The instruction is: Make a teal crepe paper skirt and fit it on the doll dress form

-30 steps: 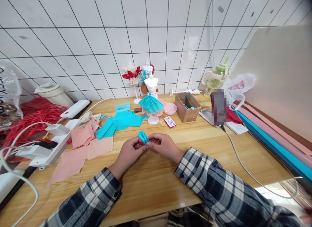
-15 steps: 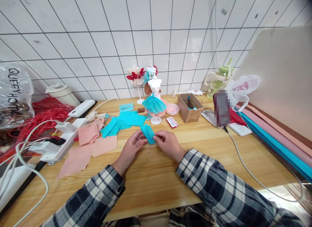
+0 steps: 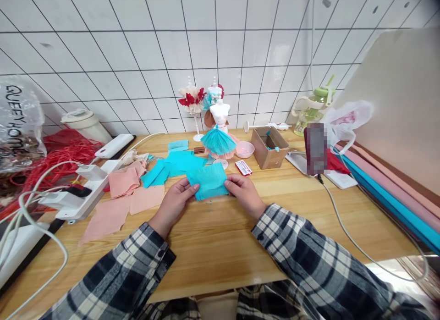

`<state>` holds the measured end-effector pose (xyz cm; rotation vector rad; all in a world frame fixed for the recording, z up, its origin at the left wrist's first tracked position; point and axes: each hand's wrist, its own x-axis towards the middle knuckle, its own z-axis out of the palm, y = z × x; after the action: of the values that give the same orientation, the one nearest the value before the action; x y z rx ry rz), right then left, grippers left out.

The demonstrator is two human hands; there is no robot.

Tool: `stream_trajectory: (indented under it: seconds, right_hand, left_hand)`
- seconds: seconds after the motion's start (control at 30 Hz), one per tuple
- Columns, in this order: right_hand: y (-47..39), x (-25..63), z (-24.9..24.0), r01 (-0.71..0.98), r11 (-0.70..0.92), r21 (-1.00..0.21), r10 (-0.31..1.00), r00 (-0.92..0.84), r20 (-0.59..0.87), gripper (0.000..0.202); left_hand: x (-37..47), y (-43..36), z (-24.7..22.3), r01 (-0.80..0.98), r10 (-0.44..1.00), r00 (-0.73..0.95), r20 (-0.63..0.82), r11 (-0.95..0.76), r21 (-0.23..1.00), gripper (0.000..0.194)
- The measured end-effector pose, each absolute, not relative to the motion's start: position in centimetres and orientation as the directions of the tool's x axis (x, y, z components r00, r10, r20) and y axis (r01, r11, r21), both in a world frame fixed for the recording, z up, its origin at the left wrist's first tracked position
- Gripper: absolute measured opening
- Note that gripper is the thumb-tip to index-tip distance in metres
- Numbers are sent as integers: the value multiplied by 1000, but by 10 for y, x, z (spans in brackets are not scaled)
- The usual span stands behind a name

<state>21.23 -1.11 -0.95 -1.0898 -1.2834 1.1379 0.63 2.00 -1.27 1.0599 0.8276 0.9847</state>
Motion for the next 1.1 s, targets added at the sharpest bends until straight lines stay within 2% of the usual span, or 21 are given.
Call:
stream_trajectory:
  seconds: [0.1, 0.23, 0.4, 0.5, 0.57, 0.67, 0.77, 0.83, 0.9, 0.97, 1.1]
  right_hand:
    - [-12, 215, -7, -25, 122, -992, 992, -21, 123, 23]
    - [-11, 219, -6, -10, 119, -993, 993, 5, 119, 24]
    - [-7, 224, -7, -28, 167, -986, 984, 65, 165, 22]
    - [-7, 224, -8, -29, 173, -985, 984, 58, 171, 21]
    - [-8, 222, -8, -29, 164, -986, 986, 32, 163, 22]
    - [-10, 219, -8, -26, 141, -990, 990, -13, 141, 24]
    - [-12, 216, -10, -46, 109, -993, 993, -39, 111, 25]
    - [-13, 215, -10, -76, 95, -993, 993, -58, 100, 24]
    - [-13, 216, -10, -130, 76, -989, 994, -70, 86, 24]
    - [-14, 217, -10, -195, 58, -979, 995, -68, 72, 24]
    - [-14, 219, -9, -321, 21, -947, 997, -58, 41, 23]
  left_hand:
    - [4, 22, -9, -268, 933, 343, -110, 209, 940, 38]
    - [0, 22, -6, -312, 941, 316, -124, 227, 923, 23]
    - [-5, 24, -5, -335, 963, 231, -140, 213, 918, 20]
    - [-3, 24, -5, -368, 948, 287, -133, 238, 899, 14]
    - [0, 23, -6, -401, 933, 334, -136, 272, 875, 16]
    - [5, 18, -5, -438, 922, 364, -129, 292, 850, 29]
    - [8, 11, -4, -378, 907, 418, -52, 226, 898, 56]
    - [9, 9, -4, -257, 901, 432, -40, 166, 952, 69]
    - [10, 9, -5, -120, 917, 394, -66, 122, 985, 66]
    - [8, 12, -7, -35, 939, 336, -74, 91, 995, 54]
    - [4, 18, -6, -31, 963, 265, -57, 67, 997, 34]
